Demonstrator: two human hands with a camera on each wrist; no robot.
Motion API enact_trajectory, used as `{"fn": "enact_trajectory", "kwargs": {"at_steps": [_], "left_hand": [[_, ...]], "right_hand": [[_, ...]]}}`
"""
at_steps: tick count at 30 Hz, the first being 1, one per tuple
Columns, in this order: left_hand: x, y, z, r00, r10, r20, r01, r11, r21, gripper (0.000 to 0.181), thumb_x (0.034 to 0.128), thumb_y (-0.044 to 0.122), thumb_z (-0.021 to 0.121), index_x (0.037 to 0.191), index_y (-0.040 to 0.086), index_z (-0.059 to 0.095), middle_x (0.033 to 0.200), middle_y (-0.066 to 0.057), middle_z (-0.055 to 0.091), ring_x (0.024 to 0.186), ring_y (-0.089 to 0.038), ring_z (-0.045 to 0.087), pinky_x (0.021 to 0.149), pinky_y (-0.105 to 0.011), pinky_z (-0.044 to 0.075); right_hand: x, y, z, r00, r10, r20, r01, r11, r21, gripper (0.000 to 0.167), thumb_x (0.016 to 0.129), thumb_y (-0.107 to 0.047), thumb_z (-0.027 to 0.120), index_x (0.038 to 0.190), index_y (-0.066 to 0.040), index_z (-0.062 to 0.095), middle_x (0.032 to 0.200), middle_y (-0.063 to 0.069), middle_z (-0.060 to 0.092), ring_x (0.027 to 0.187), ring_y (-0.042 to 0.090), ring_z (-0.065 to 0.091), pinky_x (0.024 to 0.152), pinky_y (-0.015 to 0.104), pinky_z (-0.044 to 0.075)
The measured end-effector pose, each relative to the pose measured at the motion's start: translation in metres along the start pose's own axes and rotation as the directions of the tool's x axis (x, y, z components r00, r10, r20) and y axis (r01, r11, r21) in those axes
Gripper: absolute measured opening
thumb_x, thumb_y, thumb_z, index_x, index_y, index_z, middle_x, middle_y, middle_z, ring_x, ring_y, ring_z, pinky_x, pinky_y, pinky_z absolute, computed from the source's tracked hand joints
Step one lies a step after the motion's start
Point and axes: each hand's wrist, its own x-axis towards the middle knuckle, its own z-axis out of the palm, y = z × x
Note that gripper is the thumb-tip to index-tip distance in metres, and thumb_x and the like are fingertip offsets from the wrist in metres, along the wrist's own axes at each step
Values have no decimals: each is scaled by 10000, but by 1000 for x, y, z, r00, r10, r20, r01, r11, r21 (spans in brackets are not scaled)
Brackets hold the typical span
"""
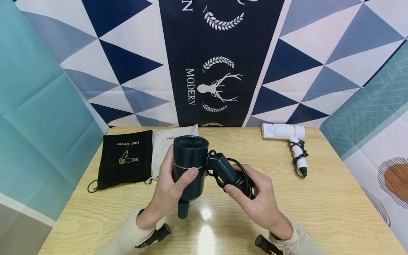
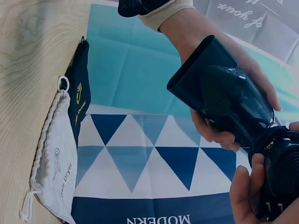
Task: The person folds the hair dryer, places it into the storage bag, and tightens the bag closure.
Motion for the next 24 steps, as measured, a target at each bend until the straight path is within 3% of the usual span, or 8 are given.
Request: {"fn": "enact_trajectory", "kwargs": {"at_steps": [4, 10, 24], "left_hand": [[1, 2, -4, 1000, 16, 20, -17, 1000, 19, 559, 939, 308, 636, 1401, 88, 410, 1230, -144, 588, 967, -292, 644, 774, -439, 578], [1, 3, -2, 999, 46, -10, -46, 999, -11, 637, 946, 344, 603, 1480, 108, 349, 1301, -143, 545, 1089, -297, 579, 877, -406, 533], [-2, -5, 8, 990, 91, -109, -96, 994, -42, 623, 944, 327, 587, 1469, 81, 360, 1274, -165, 554, 1067, -298, 589, 857, -366, 536]], "right_hand": [[0, -2, -2, 1000, 2, 24, -2, 1000, 14, 407, 768, 60, 749, 1154, -41, 669, 963, 66, 712, 769, 137, 646, 637, 237, 513], [1, -1, -1, 996, -76, 39, 74, 997, 37, 373, 799, -7, 762, 1156, -75, 676, 974, 43, 712, 756, 133, 634, 629, 230, 497], [-5, -1, 12, 995, -92, -51, 95, 992, 78, 321, 809, 6, 746, 1118, -29, 667, 903, 66, 694, 696, 128, 634, 605, 219, 519]]}}
